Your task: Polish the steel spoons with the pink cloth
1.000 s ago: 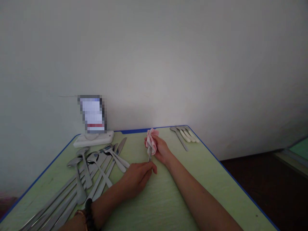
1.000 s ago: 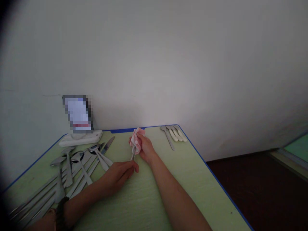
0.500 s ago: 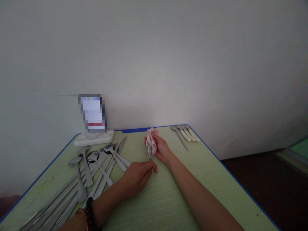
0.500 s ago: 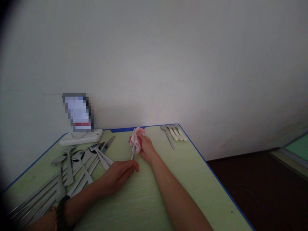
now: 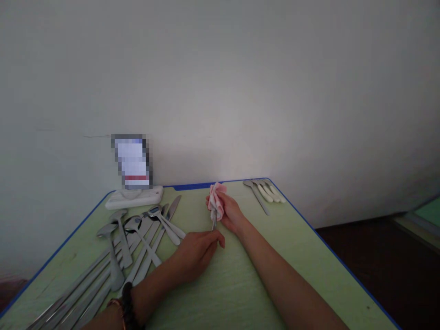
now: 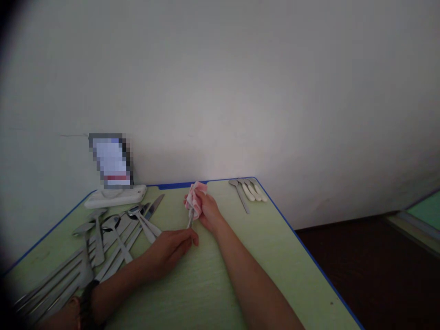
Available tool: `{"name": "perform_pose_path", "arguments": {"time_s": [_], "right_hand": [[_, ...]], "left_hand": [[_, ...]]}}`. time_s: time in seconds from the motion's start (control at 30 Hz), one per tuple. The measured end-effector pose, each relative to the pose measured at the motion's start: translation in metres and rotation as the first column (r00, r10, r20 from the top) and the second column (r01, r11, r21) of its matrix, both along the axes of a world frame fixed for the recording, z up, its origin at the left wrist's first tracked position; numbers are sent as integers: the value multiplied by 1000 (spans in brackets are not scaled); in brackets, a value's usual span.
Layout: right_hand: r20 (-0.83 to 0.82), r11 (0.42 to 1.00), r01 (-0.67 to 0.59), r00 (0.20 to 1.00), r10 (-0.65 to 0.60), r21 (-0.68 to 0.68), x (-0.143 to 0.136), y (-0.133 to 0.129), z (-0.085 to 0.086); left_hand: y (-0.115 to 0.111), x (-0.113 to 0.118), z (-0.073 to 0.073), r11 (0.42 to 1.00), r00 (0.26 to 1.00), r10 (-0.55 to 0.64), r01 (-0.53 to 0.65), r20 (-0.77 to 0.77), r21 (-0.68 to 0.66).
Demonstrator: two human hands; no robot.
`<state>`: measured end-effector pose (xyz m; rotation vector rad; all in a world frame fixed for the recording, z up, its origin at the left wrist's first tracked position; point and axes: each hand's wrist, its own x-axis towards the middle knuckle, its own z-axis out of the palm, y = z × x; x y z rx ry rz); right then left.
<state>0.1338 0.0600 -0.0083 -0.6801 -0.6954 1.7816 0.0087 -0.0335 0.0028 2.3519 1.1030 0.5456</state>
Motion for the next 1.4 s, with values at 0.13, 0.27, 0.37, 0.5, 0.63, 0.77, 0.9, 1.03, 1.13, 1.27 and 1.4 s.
{"name": "perform_pose_path", "arguments": {"time_s": [0.13, 0.27, 0.37, 0.5, 0.63, 0.77, 0.9, 1.03, 1.13, 1.27, 1.4], "right_hand": [[7, 1000, 16, 1000, -16, -15, 0, 0, 0], [3, 1000, 10, 1000, -10, -14, 0, -1, 2], [21, 1000, 17, 1000, -17, -24, 0, -1, 3], [-2, 1000, 13, 1000, -13, -28, 0, -1, 3], [-3, 1000, 10, 1000, -10, -25, 0, -1, 2], [10, 999, 18, 1000, -18, -26, 0, -2, 2], [12, 1000, -2, 1000, 2, 3, 0, -1, 2], [12, 1000, -5, 1000, 5, 3, 0, 0, 1], [19, 1000, -5, 1000, 5, -4, 0, 0, 1], [22, 1000, -4, 1000, 4, -11, 0, -1, 2], [9, 1000, 16, 1000, -16, -19, 0, -1, 1]], "left_hand": [[0, -1, -2, 1000, 1000, -1, 1, 6, 9], [0, 0, -2, 1000, 1000, 1, -1, -6, 3], [0, 0, -1, 1000, 1000, -3, 3, -9, 4], [0, -1, -2, 1000, 1000, -2, 2, -4, 8], [1, -1, -2, 1000, 1000, -9, 9, -10, 8], [0, 0, 1, 1000, 1000, 1, -1, -14, -2], [1, 0, 1, 1000, 1000, -6, 6, -9, -6], [1, -1, 0, 1000, 1000, -4, 4, -14, -8], [1, 0, 0, 1000, 1000, 0, 0, -9, -4], [2, 1, -1, 1000, 1000, 9, -9, -22, 4], [1, 1, -1, 999, 999, 46, -46, -14, 5]]}}
